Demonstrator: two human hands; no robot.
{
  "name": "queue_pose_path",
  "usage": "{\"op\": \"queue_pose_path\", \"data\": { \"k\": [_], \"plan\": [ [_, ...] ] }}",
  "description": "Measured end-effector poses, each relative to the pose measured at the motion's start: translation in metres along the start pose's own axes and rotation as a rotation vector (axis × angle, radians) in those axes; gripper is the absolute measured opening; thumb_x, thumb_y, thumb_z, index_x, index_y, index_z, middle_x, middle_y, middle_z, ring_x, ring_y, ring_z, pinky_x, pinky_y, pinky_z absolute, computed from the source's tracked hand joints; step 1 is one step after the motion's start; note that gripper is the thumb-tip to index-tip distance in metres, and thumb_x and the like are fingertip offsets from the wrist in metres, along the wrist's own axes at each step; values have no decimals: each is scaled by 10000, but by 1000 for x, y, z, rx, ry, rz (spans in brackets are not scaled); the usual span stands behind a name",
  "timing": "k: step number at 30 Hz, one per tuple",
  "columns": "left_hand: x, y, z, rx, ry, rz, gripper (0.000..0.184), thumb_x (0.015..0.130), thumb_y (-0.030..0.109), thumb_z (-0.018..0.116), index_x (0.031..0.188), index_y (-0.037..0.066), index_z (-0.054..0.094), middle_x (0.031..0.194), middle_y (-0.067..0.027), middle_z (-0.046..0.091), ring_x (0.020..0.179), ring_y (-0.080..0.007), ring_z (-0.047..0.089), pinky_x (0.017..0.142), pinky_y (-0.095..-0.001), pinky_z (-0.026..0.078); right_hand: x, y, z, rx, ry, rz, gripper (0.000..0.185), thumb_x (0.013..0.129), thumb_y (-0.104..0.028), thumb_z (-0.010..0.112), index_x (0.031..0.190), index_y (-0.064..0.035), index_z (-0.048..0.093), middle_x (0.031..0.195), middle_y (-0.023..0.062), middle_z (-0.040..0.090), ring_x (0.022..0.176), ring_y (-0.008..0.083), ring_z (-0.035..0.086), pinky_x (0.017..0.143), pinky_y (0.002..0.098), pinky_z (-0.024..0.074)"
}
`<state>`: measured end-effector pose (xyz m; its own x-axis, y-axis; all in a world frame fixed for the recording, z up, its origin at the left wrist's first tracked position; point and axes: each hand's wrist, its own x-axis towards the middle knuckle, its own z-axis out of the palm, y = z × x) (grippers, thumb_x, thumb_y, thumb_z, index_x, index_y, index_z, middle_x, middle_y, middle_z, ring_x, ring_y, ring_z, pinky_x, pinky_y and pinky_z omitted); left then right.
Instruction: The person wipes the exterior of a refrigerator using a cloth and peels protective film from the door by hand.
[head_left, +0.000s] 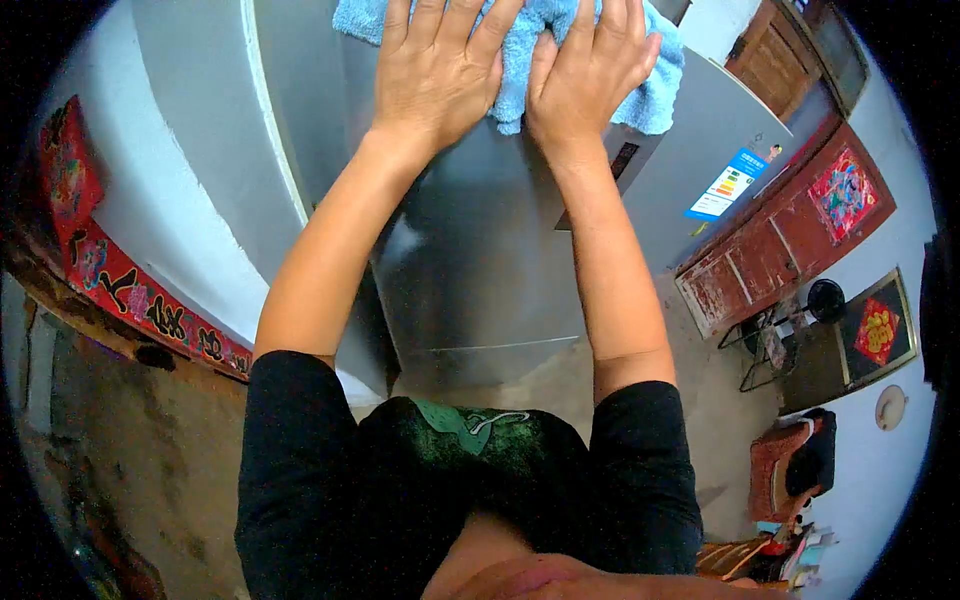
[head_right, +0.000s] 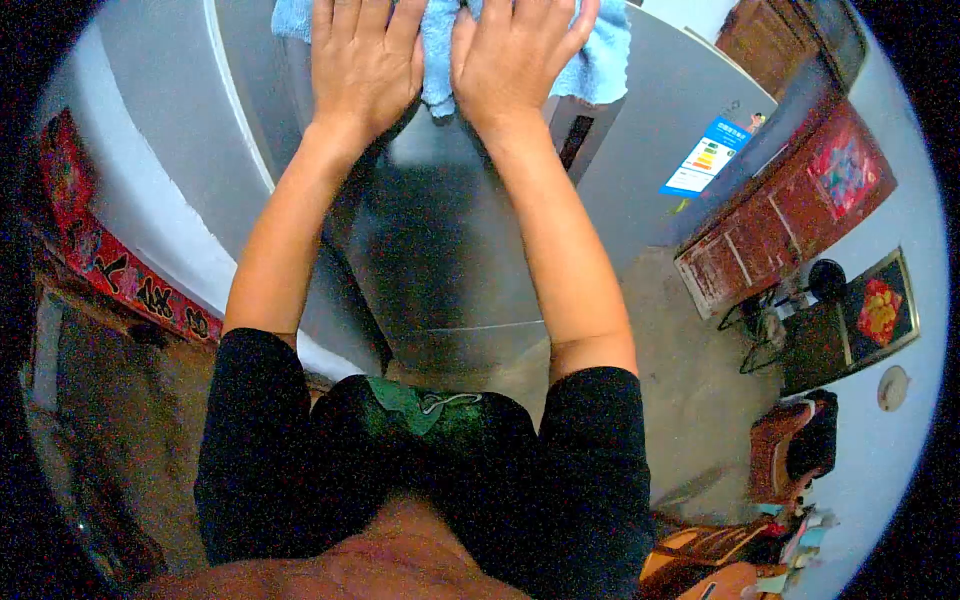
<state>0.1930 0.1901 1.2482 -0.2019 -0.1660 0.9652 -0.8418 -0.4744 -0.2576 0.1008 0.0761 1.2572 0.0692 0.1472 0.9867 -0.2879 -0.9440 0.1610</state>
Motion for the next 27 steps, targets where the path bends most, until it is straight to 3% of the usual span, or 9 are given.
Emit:
{"op": "queue_pose_path", "data": {
  "k": [4, 5, 6, 8, 9, 12, 14, 16, 27],
  "plan": [
    [-32, -4, -3, 36, -88, -57, 458, 870, 128, 574, 1323, 74, 542, 1558, -129, 391, 1461, -359, 313, 1177, -556, 214, -27, -15, 12, 18, -12, 10, 630, 803, -109, 569, 1406, 12, 435, 1543, 212, 363, 1436, 453, 283, 1164, 635, 156],
    [-42, -5, -6, 62, -44, -28, 543, 879, 106, 555, 1414, 56, 484, 1536, -182, 410, 1384, -398, 415, 1130, -523, 321, -38, -17, 14, 55, -37, 22, 635, 801, -107, 580, 1421, -33, 464, 1550, 210, 359, 1447, 457, 272, 1158, 643, 151],
    [-52, -6, -5, 60, -49, -33, 543, 879, 106, 555, 1414, 56, 484, 1536, -182, 410, 1384, -398, 415, 1130, -523, 321, -49, -20, 17, 55, -45, 22, 635, 801, -107, 580, 1421, -33, 464, 1550, 210, 359, 1447, 457, 272, 1158, 643, 151],
    [-77, -5, 0, 51, 102, -12, 434, 827, 172, 613, 1244, 54, 592, 1395, -153, 551, 1252, -388, 525, 1009, -551, 392, -73, -27, 23, 29, 68, -24, 445, 856, -212, 637, 1261, -46, 559, 1452, 169, 499, 1380, 413, 411, 1109, 636, 242],
    [-91, -7, 6, -20, 92, 1, 464, 827, 189, 609, 1267, 42, 579, 1489, -188, 449, 1315, -501, 416, 1032, -641, 339, -89, -28, 25, 86, -50, -25, 592, 792, -129, 652, 1341, -30, 457, 1591, 183, 299, 1484, 470, 203, 1134, 701, 113],
    [-135, 6, -4, -52, -91, -105, 482, 837, 194, 597, 1297, 52, 562, 1493, -210, 432, 1307, -529, 399, 1017, -667, 332, -127, -40, 27, 73, -68, -26, 593, 777, -101, 645, 1340, -30, 471, 1565, 203, 335, 1469, 474, 236, 1130, 693, 136],
    [-171, 7, 4, -96, -25, -60, 513, 844, 205, 594, 1332, 56, 533, 1517, -232, 383, 1310, -562, 367, 1012, -694, 316, -153, -48, 25, 124, -41, -43, 600, 744, -78, 642, 1317, -19, 475, 1560, 223, 334, 1467, 492, 225, 1123, 702, 132],
    [-198, 18, -5, -42, -116, -170, 416, 870, 202, 602, 1279, 128, 592, 1494, -154, 441, 1312, -490, 411, 1020, -657, 345, -183, -57, 18, 140, -211, 41, 564, 745, -76, 646, 1282, -1, 491, 1561, 233, 319, 1469, 512, 205, 1124, 704, 126],
    [-303, 31, -10, -178, -263, -260, 491, 850, 187, 635, 1328, 93, 578, 1495, -218, 394, 1402, -553, 276, 1106, -703, 277, -282, -87, 5, 246, -444, 94, 465, 746, -54, 691, 1170, 24, 514, 1541, 308, 269, 1451, 582, 157, 1112, 737, 106]
  ]
}}
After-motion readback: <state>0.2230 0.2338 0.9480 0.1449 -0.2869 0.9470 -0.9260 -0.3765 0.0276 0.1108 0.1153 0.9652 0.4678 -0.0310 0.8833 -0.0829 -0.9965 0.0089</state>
